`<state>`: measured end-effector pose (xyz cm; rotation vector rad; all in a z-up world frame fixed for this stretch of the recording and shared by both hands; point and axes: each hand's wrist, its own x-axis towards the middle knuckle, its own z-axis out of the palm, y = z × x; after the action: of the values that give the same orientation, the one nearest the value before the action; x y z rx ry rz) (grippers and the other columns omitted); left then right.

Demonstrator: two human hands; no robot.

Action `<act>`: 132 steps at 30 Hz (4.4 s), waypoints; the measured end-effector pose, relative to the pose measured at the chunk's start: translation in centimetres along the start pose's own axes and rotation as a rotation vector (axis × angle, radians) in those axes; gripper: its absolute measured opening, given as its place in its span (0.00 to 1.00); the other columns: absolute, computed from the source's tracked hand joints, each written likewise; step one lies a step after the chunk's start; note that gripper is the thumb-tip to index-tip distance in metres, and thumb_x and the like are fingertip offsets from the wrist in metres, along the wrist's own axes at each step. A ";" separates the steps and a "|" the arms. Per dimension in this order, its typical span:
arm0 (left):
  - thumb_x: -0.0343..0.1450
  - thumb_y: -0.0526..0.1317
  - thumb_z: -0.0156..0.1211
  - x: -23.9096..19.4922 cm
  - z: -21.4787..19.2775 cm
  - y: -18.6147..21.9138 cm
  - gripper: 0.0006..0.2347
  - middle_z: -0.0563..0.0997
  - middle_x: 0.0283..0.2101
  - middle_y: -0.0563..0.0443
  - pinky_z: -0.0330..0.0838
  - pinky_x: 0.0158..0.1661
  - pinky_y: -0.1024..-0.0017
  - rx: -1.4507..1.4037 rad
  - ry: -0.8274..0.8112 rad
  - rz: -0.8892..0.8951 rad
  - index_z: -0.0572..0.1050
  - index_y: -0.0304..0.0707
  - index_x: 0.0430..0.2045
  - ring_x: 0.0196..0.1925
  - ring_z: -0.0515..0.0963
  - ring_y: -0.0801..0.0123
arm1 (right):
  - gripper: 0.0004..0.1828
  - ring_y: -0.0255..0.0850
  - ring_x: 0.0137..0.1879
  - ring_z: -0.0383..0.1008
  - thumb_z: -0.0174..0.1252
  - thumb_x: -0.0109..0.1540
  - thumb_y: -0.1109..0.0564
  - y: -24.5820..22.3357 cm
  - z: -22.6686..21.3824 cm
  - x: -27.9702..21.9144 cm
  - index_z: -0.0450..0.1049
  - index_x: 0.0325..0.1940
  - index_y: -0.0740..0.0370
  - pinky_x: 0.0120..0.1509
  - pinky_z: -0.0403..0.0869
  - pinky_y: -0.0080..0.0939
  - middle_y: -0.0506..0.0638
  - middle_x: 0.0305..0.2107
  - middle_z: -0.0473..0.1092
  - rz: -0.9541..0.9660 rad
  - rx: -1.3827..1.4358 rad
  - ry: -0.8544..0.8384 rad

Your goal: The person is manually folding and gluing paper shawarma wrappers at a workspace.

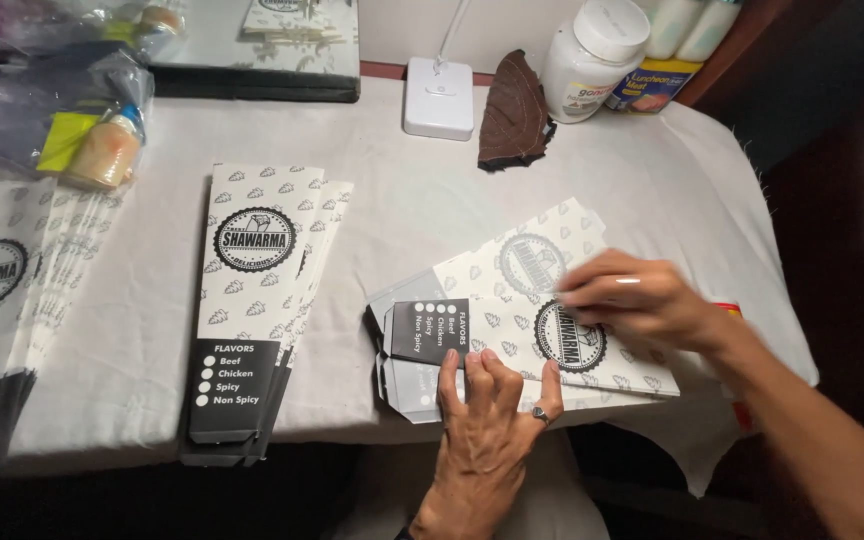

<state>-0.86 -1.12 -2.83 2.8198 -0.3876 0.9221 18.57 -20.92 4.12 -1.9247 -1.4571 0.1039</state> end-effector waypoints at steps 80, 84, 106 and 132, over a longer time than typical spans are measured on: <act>0.75 0.61 0.46 0.7 -1.1 -0.4 0.23 0.71 0.47 0.34 0.59 0.61 0.40 -0.021 -0.046 0.010 0.70 0.53 0.61 0.53 0.69 0.43 | 0.16 0.47 0.55 0.76 0.67 0.61 0.59 0.9 0.9 -1.1 0.77 0.52 0.60 0.64 0.76 0.44 0.56 0.49 0.75 -0.029 -0.073 0.077; 0.66 0.34 0.56 1.8 -1.8 -1.0 0.27 0.72 0.35 0.43 0.66 0.41 0.55 0.130 -0.315 0.142 0.65 0.50 0.63 0.37 0.71 0.56 | 0.13 0.42 0.55 0.77 0.66 0.59 0.57 1.2 -4.5 -7.8 0.81 0.48 0.58 0.64 0.75 0.40 0.52 0.45 0.78 0.295 -0.364 0.122; 0.77 0.29 0.40 5.1 -4.6 -11.8 0.07 0.73 0.35 0.39 0.64 0.29 0.54 -0.380 0.223 0.063 0.70 0.29 0.34 0.32 0.71 0.51 | 0.08 0.50 0.65 0.73 0.66 0.60 0.58 -0.7 -2.1 -9.3 0.84 0.43 0.62 0.62 0.75 0.46 0.58 0.57 0.74 0.434 -0.690 0.409; 0.55 0.62 0.77 -1.9 -5.0 -20.1 0.34 0.78 0.45 0.29 0.70 0.52 0.43 -0.006 -0.141 -1.006 0.76 0.31 0.42 0.55 0.77 0.36 | 0.02 0.49 0.50 0.81 0.63 0.62 0.61 -10.3 3.3 -5.7 0.77 0.36 0.57 0.48 0.81 0.44 0.50 0.36 0.77 0.015 -0.519 0.079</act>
<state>0.70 19.54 -1.17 2.5164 0.9300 0.4697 6.61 -23.10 5.61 -2.3145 -1.5178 -0.3753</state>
